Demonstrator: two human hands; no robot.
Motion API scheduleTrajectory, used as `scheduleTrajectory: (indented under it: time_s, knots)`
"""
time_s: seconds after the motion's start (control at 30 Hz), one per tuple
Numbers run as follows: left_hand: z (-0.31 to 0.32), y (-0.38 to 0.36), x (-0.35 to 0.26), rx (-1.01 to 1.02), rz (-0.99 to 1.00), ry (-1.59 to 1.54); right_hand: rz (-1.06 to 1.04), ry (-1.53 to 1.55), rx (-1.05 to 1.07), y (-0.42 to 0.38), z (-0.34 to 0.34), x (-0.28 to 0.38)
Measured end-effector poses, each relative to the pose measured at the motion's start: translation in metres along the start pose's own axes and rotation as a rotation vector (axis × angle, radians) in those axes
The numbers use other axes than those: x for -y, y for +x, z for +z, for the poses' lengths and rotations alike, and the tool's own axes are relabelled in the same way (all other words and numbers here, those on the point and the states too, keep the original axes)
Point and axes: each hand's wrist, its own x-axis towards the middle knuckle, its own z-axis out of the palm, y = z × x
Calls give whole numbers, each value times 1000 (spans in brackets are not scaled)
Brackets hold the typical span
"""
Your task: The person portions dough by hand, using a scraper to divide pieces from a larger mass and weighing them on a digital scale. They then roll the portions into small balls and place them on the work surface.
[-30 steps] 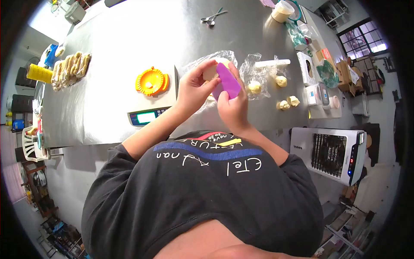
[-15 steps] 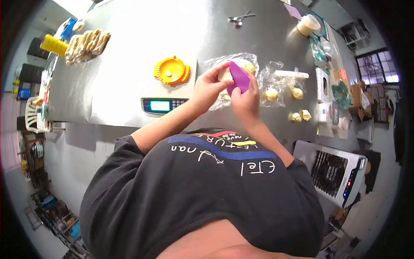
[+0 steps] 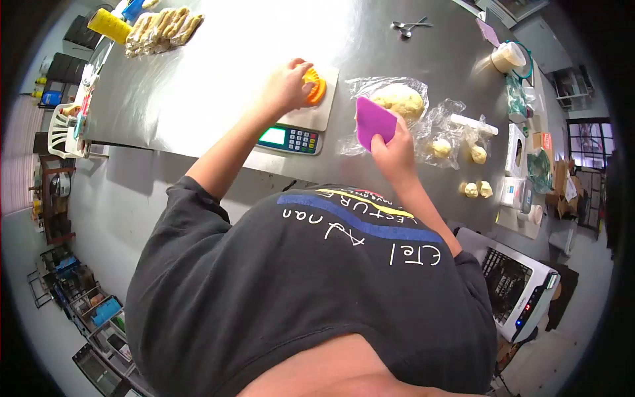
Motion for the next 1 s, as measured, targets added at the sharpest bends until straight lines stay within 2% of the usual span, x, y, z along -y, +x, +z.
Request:
scheduleTrajectory:
  time_s: [0.03, 0.07, 0.1, 0.13, 0.17, 0.27, 0.33, 0.37, 0.43, 0.5, 0.57, 0.77, 0.83, 1.0]
  knots:
    - [-1, -5, -7, -52, 62, -104, 0, 1, 4, -2, 1, 0]
    - [4, -11, -11, -103, 241, -229, -29, -10, 17, -3, 2, 1]
    - [8, -19, -19, 206, 133, -596, -59, -21, 30, -5, 2, 2]
    - [7, -33, -32, 450, 30, -1091, -62, -20, 36, -6, 2, 4]
    - [3, -43, -44, 624, -2, -1341, -18, 21, 79, -7, 1, 8]
    - [21, -64, -51, 518, 20, -1359, 52, 42, 156, -9, -3, 6]
    - [25, -74, -52, 527, -229, -1441, 79, 23, 196, -12, -2, 5]
    - [33, -78, -52, 519, -235, -1445, 91, 48, 190, -14, -2, 7]
    - [43, -84, -55, 405, -484, -1668, 99, 72, 193, -17, -2, 11]
    - [48, -86, -54, 350, -511, -1766, 243, 85, 202, -16, -2, 18]
    - [52, -87, -53, 254, -603, -1847, 234, 31, 201, -14, -1, 20]
    - [50, -81, -69, 102, -561, -1862, 252, -30, 129, -17, 8, 20]
    - [51, -79, -70, 114, -534, -1826, 297, -27, 109, -17, 7, 23]
    - [49, -74, -73, 131, -436, -1643, 185, -22, 21, -20, 10, 19]
